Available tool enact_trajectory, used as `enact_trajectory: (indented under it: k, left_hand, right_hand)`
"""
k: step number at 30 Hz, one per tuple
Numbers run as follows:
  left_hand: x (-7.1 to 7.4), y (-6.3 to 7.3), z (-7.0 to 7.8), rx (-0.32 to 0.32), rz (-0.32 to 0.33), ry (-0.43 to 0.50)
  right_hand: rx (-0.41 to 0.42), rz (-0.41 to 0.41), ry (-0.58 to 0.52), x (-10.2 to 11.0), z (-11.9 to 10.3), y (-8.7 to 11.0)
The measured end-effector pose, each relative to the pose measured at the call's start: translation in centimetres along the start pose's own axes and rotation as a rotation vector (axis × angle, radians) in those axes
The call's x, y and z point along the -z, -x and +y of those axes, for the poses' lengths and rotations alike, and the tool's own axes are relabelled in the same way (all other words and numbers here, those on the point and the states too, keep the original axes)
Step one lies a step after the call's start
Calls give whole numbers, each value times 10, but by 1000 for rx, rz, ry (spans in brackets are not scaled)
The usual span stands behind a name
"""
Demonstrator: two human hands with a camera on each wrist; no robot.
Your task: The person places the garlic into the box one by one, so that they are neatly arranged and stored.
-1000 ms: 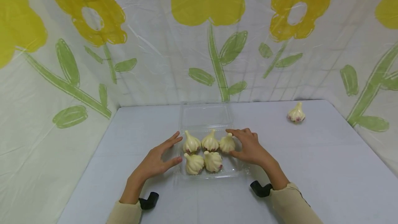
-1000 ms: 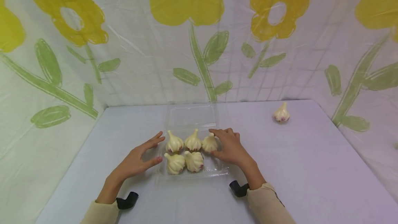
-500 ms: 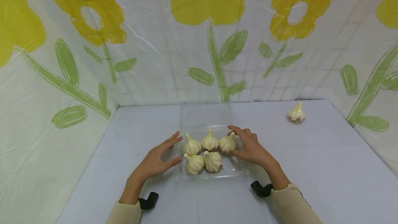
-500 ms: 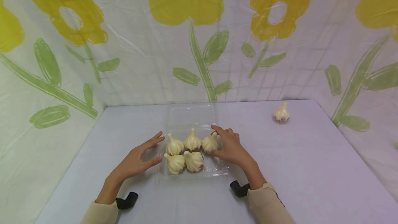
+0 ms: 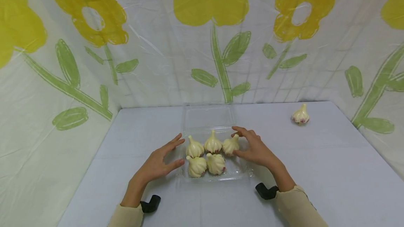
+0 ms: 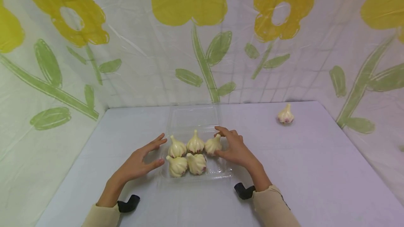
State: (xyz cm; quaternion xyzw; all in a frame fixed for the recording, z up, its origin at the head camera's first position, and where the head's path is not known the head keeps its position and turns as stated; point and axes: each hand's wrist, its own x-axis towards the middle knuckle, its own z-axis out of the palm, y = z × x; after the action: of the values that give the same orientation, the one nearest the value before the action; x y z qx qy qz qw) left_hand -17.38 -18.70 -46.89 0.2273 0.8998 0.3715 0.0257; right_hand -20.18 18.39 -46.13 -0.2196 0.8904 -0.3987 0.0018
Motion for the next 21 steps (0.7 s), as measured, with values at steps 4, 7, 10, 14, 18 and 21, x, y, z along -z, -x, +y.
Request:
enact_trajectory:
  k: [4,7,10,14,18,21]
  left_hand:
    - [0,0,-1,-1,1,-3]
    - [0,0,-1,0,3,-4]
    - [0,0,-1,2,3,-5]
    - [0,0,-1,2,1,-9]
    - [-1,0,-1,3,0,-12]
    - [-1,0,-1,3,0,-10]
  right_hand:
    - [-26,4,-32,5,0,0]
    - [-39,13,-43,9,0,1]
    - [-41,28,-58,13,1,2]
    - [-36,65,-78,20,3,2]
    - [-41,129,-91,26,7,3]
    - [-72,194,-91,32,15,3]
